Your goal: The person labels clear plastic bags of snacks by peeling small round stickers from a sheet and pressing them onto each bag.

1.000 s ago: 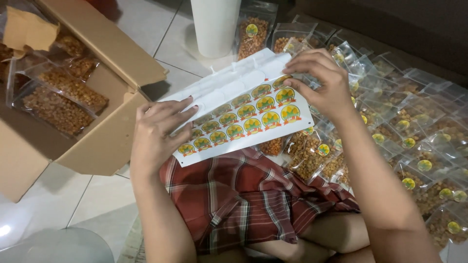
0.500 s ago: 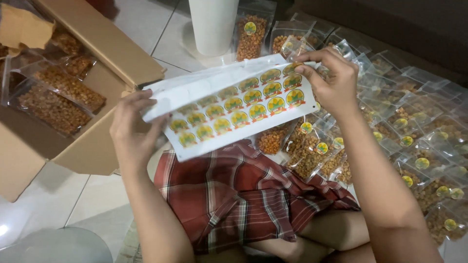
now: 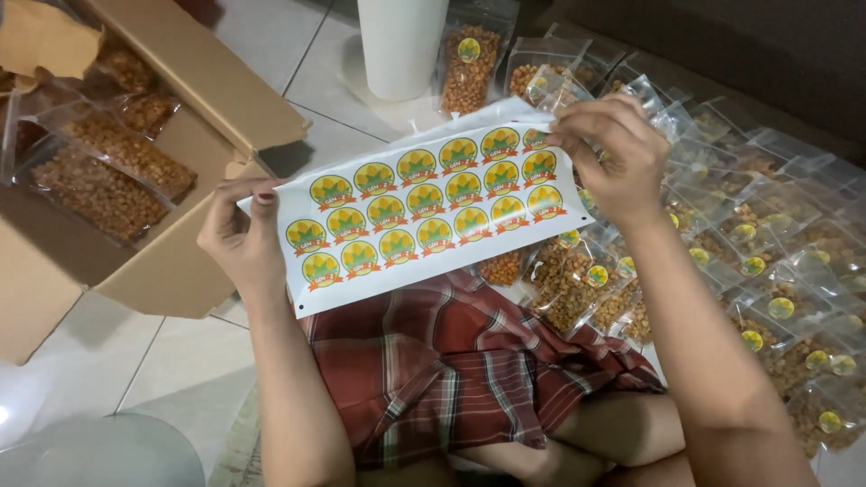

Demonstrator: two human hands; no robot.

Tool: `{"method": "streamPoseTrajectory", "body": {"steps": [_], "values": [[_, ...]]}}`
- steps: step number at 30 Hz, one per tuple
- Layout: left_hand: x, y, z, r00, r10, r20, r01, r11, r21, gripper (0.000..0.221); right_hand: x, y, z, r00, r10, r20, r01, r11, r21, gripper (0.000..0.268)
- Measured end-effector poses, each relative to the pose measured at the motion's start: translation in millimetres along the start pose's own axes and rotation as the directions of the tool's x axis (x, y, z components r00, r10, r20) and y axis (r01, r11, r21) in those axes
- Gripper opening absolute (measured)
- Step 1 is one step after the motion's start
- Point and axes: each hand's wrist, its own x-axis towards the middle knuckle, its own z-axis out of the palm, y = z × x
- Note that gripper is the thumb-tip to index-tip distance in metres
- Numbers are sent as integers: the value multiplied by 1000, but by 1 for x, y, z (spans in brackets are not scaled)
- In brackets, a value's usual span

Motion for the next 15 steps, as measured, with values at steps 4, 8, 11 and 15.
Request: {"method": "streamPoseTrajectory", "body": {"steps": [4, 8, 11, 15], "values": [[-4, 12, -3, 979, -204, -12, 204, 979, 28, 25, 2, -11, -2, 998, -59, 18, 61, 986, -158, 14], [-2, 11, -6, 980, -196, -17, 197, 979, 56, 32, 8, -24, -8, 998, -13, 61, 21, 989, -146, 15], [-2, 8, -6, 981, -194, -24, 195, 980, 52, 29, 15, -34, -12, 983, 113, 141, -105, 993, -61, 22], [-3, 8, -9, 976, -216, -10, 216, 976, 40, 23, 19, -36, -17, 946, 236, 225, -250, 968, 36, 17]]}}
